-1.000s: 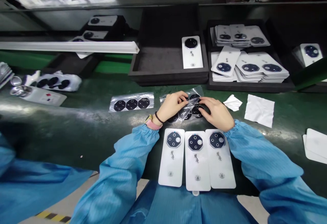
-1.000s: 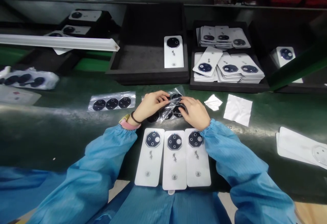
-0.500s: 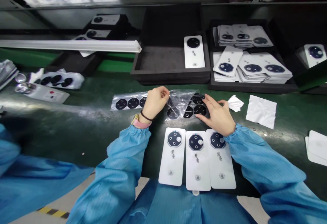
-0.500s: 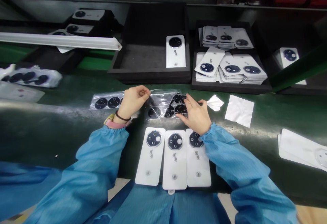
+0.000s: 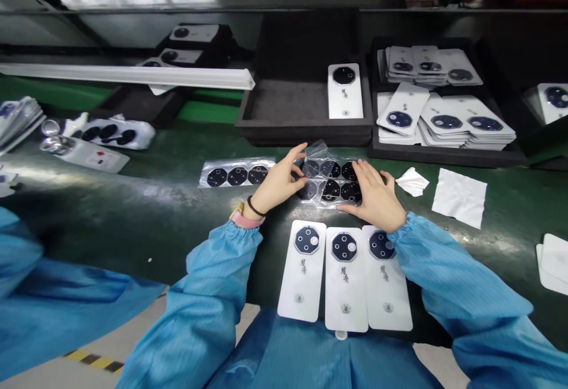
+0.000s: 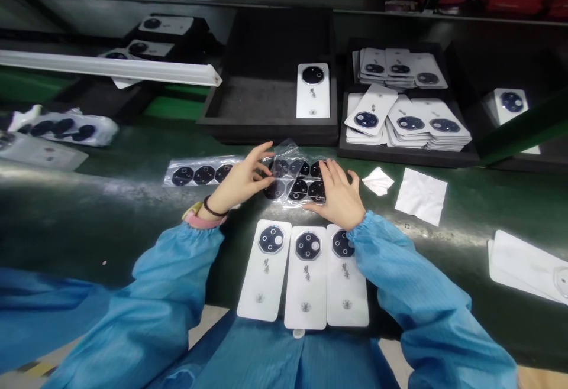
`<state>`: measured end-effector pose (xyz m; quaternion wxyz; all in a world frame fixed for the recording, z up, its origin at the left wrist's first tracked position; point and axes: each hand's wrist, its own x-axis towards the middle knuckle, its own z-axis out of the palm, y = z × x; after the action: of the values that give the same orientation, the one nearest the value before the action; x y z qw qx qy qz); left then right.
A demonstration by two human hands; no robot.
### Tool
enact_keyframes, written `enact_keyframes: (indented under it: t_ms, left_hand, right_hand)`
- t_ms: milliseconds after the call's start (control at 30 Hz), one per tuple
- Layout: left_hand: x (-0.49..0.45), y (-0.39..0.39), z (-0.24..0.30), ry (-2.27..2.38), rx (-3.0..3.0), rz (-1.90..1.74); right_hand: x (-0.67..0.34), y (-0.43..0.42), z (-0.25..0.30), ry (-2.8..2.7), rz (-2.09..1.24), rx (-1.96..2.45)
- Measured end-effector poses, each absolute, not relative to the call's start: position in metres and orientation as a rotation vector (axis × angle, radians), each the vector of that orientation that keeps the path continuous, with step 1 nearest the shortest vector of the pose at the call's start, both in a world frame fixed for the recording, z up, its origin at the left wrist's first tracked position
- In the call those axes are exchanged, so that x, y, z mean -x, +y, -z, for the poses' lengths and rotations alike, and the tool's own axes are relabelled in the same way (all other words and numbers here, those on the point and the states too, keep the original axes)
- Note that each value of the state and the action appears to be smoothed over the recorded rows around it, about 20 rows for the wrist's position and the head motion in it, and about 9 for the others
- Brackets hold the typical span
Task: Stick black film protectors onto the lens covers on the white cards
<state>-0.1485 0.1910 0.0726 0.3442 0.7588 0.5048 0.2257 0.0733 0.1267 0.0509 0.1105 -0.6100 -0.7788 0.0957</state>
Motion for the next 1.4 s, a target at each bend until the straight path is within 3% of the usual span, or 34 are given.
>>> enact_keyframes:
  t_ms: [267,1033,1233,1400]
  left_hand:
    - [0.148,0.19,-0.066,1.349,-2.224,-0.446]
    - [0.141,0.2,-0.06,1.683,-2.197,-0.664]
    - [0.172,0.192,-0.078,1.854,-2.092,-0.81]
    - [0.196,0.174,-0.093,1.763,-1.686,-1.216]
  right_hand:
    - [-0.078,0.126,-0.045,-2.261,-0.281,1.744]
    - [-0.078,0.126,-0.048,-2.278,-0.248,1.827]
    - [-0.081,0.126,-0.049,-2.266,-0.242,1.846]
    - [-0.083,0.126,-0.047,-2.272,-0.237,1.774]
